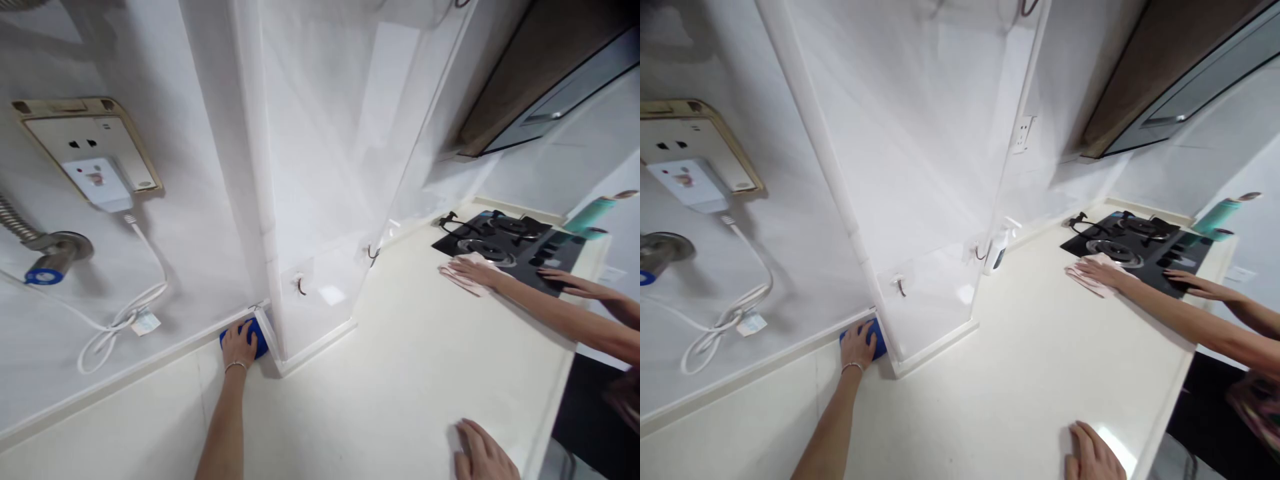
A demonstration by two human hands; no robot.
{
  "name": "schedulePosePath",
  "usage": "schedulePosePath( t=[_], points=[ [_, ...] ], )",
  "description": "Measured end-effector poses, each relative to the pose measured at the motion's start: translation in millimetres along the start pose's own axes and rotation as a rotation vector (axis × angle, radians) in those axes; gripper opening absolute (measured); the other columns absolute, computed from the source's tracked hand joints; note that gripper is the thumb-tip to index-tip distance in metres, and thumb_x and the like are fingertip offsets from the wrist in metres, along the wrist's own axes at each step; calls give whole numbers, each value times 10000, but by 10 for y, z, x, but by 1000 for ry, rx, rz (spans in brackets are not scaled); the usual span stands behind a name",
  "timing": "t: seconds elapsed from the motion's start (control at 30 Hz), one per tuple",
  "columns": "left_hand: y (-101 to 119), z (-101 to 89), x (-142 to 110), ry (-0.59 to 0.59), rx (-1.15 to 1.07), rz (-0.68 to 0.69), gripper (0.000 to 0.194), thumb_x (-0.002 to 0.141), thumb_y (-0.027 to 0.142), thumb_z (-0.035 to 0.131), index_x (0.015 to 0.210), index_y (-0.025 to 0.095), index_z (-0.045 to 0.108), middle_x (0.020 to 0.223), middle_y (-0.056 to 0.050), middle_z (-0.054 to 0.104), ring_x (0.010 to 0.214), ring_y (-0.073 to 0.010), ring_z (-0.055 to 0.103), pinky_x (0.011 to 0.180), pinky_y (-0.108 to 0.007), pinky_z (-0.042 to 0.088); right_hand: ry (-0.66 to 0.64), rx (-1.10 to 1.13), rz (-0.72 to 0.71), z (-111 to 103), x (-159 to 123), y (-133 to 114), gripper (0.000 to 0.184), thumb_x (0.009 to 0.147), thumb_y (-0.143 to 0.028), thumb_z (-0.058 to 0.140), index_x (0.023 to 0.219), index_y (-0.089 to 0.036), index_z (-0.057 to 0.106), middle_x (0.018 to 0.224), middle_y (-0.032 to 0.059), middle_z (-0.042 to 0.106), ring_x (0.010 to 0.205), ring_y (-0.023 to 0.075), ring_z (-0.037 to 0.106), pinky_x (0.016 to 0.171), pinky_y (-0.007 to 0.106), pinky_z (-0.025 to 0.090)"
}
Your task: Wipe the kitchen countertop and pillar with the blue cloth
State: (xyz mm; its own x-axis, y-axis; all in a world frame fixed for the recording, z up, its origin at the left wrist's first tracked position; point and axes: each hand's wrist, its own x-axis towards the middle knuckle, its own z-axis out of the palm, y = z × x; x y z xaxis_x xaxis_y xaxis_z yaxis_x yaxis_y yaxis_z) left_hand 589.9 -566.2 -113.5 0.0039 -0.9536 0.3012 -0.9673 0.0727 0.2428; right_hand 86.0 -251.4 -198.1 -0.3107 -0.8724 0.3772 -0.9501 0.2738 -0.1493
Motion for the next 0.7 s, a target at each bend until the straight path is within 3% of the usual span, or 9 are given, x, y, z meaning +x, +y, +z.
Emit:
schedulePosePath(
  t=[0.17,0.3,0.7],
  points=[
    [55,-30,-99,-69,36,25,537,916,322,380,1424,182,482,1459,-121,509,1352,-280,426,1171,-483,313,10,27,14,-46,28,-72,414,852,-325,353,1217,-186,489,1281,136,556,1176,314,553,983,483,435],
    [147,-76,-369,-116,89,0,579,922,309,340,1476,148,393,1548,-114,415,1451,-302,303,1202,-547,245,16,33,18,-109,42,-146,403,860,-291,355,1229,-178,473,1304,139,536,1206,303,522,1023,475,406],
    [624,-332,-1790,-137,133,-6,547,952,314,299,1476,190,393,1556,-77,409,1463,-250,306,1219,-500,252,99,37,-47,-213,28,-247,364,887,-203,401,1236,-130,473,1297,167,533,1183,298,502,1040,464,390]
  ],
)
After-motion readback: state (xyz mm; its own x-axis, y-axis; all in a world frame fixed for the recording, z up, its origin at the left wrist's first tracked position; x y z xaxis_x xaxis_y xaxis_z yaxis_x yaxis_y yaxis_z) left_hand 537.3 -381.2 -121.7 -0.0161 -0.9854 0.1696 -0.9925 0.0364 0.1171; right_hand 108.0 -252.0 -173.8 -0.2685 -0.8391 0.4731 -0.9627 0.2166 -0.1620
